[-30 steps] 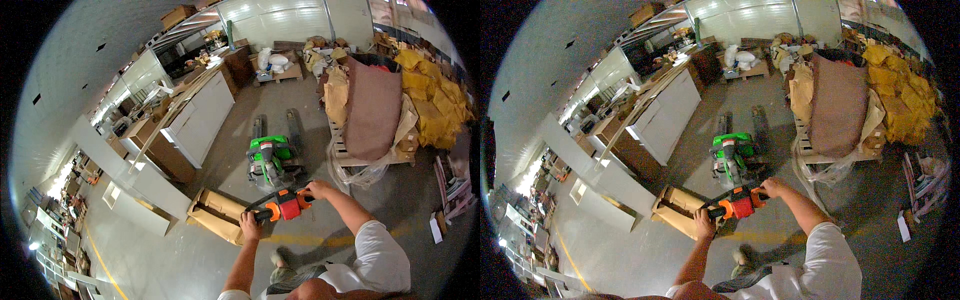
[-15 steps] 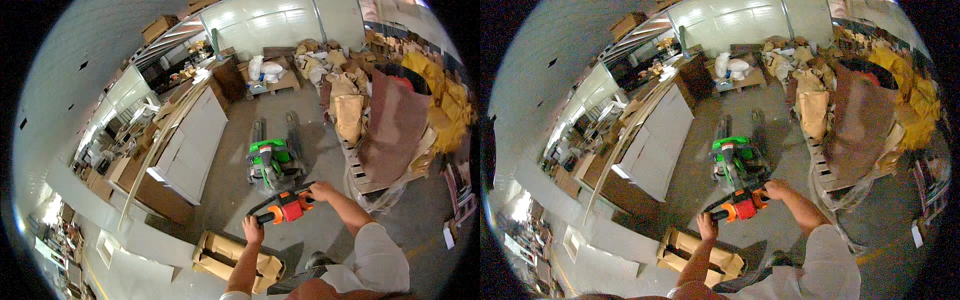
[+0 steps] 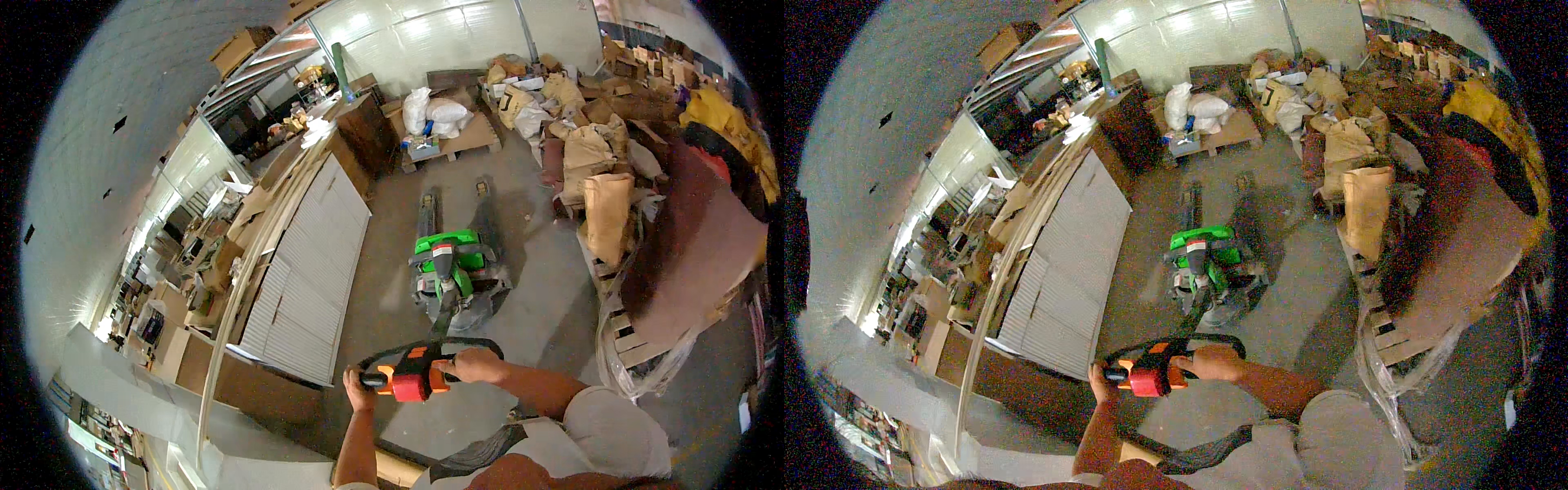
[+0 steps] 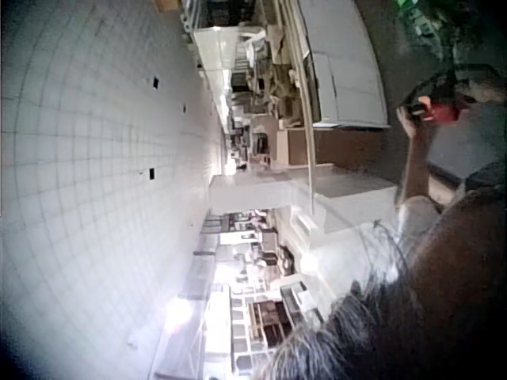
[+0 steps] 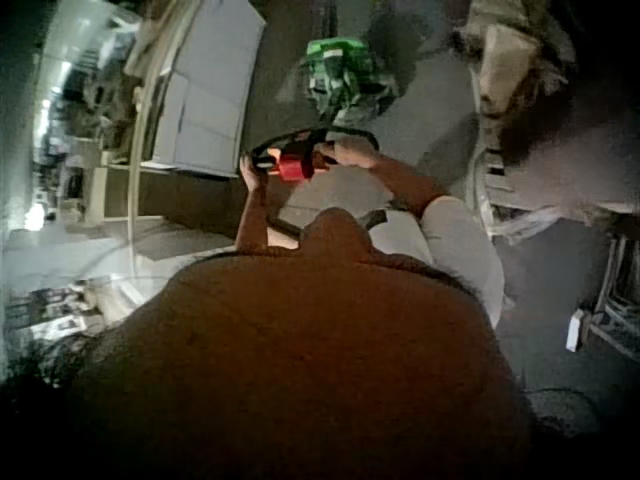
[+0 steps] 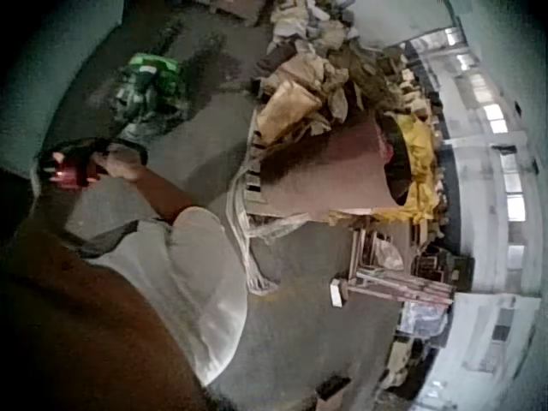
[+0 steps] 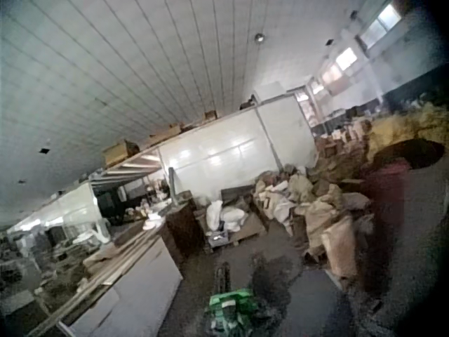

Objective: The person operates an electric pallet jack through a warehouse and then touches a large white sack by hand.

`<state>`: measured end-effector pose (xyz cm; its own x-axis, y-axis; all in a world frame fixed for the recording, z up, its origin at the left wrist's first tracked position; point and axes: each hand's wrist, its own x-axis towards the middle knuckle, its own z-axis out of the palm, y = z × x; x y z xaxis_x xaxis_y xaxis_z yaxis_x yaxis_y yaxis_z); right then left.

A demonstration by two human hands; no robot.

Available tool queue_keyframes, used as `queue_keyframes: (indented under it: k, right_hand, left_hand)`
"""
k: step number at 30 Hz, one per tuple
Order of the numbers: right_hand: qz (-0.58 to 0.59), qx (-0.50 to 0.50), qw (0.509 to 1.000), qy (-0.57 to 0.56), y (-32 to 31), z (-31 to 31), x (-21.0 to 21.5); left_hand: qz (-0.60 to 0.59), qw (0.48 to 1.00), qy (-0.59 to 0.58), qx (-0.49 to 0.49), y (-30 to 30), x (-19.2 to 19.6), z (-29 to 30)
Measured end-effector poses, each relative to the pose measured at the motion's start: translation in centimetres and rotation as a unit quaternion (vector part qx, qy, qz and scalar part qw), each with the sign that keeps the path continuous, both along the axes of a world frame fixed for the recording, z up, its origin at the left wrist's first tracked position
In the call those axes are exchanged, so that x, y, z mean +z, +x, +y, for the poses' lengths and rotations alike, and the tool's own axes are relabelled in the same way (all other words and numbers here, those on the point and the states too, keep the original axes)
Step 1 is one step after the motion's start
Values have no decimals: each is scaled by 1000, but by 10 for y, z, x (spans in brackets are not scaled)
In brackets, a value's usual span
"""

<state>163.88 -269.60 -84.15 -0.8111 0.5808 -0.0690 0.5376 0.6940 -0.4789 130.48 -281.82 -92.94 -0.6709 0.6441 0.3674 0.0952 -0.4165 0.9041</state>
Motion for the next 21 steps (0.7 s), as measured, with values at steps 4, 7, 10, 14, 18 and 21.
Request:
queue_keyframes:
  k: [4, 7, 10, 14, 18, 21]
  right_hand:
    - [31, 19, 999, 29, -33, 71, 2]
    - [22, 42, 995, 88, -38, 145, 9]
    - [19, -110, 992, -53, -46, 204, 33]
    - [-58, -121, 990, 29, -44, 301, 56]
    - [-59, -176, 982, 19, -86, 393, 76]
    - [-83, -169, 982, 23, -111, 475, 82]
  left_hand:
    - [-59, 998, -22, -1, -32, 15, 77]
    - [483, 855, -78, 170, -16, 48, 149]
    - [542, 811, -121, 185, -33, 52, 209]
    - [528, 830, -79, 159, -23, 70, 310]
    - [540, 830, -61, 126, -66, 87, 417]
    - [549, 825, -82, 100, -96, 101, 500]
